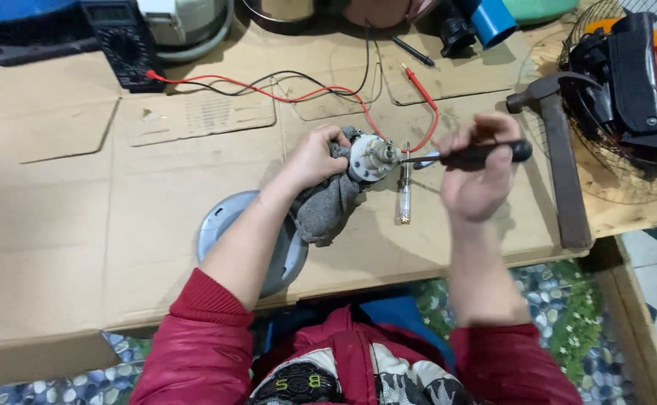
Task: The person uses a hammer to tap a metal component wrapped in a cloth, then uses a screwdriver to tighten screws on the component.
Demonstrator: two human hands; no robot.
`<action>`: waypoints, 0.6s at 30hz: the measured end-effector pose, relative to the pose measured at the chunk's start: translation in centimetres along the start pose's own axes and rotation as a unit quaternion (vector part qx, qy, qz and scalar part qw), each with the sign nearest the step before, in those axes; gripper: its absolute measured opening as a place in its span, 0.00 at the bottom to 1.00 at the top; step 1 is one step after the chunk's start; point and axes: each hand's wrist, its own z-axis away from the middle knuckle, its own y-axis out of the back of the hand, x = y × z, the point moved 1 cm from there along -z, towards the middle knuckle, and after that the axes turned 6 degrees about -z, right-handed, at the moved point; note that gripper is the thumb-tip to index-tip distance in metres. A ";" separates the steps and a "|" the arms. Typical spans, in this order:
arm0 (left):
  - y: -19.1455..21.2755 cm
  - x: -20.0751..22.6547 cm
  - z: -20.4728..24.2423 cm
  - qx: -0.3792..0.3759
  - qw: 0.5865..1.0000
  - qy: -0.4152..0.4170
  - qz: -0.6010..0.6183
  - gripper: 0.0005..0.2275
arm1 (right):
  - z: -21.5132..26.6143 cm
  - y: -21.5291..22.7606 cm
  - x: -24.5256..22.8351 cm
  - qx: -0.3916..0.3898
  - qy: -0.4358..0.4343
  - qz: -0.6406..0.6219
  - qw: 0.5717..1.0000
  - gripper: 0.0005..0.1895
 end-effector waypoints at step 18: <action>0.0 0.9 0.0 -0.016 0.998 0.038 -0.039 0.08 | -2.3 -2.2 -2.4 -0.079 0.153 0.153 0.973 0.03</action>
